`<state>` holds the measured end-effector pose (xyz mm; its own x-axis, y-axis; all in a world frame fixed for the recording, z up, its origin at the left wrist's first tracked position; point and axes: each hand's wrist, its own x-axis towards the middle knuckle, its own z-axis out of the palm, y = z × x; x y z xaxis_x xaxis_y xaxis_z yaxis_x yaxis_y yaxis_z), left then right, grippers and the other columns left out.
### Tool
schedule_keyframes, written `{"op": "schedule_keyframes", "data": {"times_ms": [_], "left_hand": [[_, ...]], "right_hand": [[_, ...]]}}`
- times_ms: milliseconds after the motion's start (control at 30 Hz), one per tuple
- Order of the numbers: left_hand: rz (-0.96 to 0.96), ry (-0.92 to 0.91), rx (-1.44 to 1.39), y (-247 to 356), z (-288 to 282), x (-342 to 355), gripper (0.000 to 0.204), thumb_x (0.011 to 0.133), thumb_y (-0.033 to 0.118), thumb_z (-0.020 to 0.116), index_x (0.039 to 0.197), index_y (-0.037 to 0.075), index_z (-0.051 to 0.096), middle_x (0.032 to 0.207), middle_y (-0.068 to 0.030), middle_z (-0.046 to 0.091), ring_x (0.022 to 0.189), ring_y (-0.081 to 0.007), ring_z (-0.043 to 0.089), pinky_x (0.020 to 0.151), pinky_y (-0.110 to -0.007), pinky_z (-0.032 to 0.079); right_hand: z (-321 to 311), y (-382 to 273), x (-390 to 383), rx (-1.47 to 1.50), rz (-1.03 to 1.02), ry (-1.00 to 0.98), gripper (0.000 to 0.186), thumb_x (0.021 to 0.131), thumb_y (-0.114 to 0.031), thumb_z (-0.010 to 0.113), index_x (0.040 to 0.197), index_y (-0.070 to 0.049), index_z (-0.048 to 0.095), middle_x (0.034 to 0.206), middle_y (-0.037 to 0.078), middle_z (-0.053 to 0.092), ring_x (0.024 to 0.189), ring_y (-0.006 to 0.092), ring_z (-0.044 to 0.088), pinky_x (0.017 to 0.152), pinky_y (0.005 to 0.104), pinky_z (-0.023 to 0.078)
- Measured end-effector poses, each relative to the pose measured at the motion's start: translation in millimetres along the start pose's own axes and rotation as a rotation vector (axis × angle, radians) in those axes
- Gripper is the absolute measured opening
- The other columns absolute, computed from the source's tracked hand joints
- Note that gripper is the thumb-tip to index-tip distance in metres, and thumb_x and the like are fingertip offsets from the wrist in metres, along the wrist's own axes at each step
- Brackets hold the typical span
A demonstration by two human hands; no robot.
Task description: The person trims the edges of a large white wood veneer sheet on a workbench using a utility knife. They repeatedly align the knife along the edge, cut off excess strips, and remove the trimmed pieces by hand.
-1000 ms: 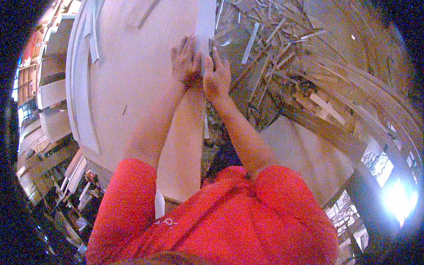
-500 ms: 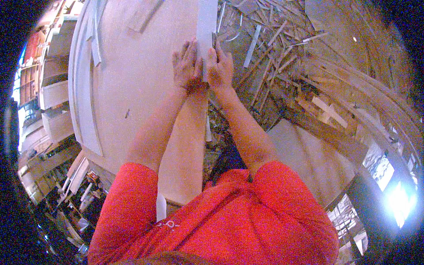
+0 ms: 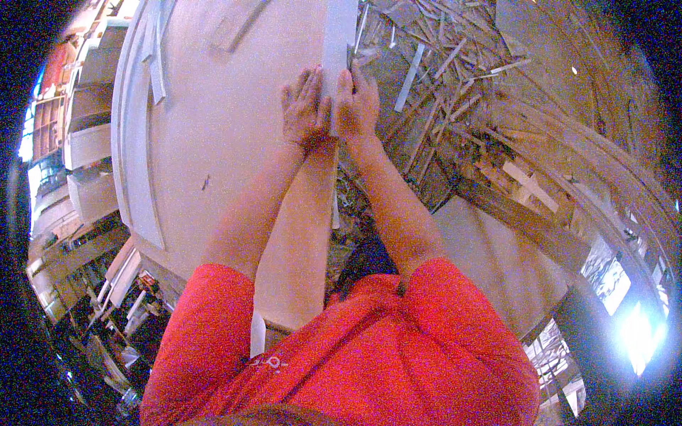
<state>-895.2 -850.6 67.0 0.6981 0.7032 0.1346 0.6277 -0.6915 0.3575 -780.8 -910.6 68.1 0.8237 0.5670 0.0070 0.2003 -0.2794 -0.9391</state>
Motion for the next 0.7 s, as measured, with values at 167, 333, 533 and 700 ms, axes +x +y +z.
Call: {"op": "schedule_keyframes", "data": {"times_ms": [167,333,533,700], "left_hand": [[0.017,0.013,0.042,-1.6,1.8,1.7,0.065,0.099,0.038,0.045,0.158,0.011,0.033,0.163,-0.0050,0.035,0.154,-0.0264,0.027,0.121,-0.064,0.011],[-0.002,0.006,0.033,-2.2,-0.5,-1.8,0.065,0.099,0.038,0.045,0.158,0.011,0.033,0.164,-0.0042,0.035,0.153,-0.0263,0.027,0.122,-0.063,0.011],[-0.021,-0.028,0.010,6.4,-7.0,-0.7,0.065,0.100,0.038,0.044,0.158,0.012,0.033,0.165,-0.0028,0.033,0.153,-0.0264,0.027,0.123,-0.062,0.010],[-0.002,-0.009,0.045,7.2,-5.6,0.0,0.065,0.099,0.037,0.046,0.158,0.012,0.033,0.164,-0.0042,0.035,0.153,-0.0255,0.028,0.122,-0.062,0.012]], "right_hand": [[2.5,1.4,17.0,-0.025,0.035,-0.052,0.048,0.104,-0.034,0.048,0.136,0.000,0.061,0.111,0.028,0.068,0.104,0.0410,0.061,0.096,0.0458,0.045],[-0.4,-15.8,37.0,-0.017,0.086,-0.137,0.049,0.103,-0.037,0.047,0.130,0.000,0.065,0.107,0.027,0.070,0.101,0.0414,0.064,0.094,0.0458,0.047],[14.6,-9.6,79.3,0.014,-0.005,0.022,0.047,0.101,-0.043,0.050,0.112,-0.003,0.073,0.096,0.027,0.071,0.090,0.0476,0.068,0.081,0.0536,0.051],[9.7,3.7,77.0,0.025,-0.036,-0.045,0.049,0.101,-0.044,0.048,0.116,-0.004,0.072,0.098,0.028,0.071,0.092,0.0477,0.067,0.085,0.0524,0.052]]}}
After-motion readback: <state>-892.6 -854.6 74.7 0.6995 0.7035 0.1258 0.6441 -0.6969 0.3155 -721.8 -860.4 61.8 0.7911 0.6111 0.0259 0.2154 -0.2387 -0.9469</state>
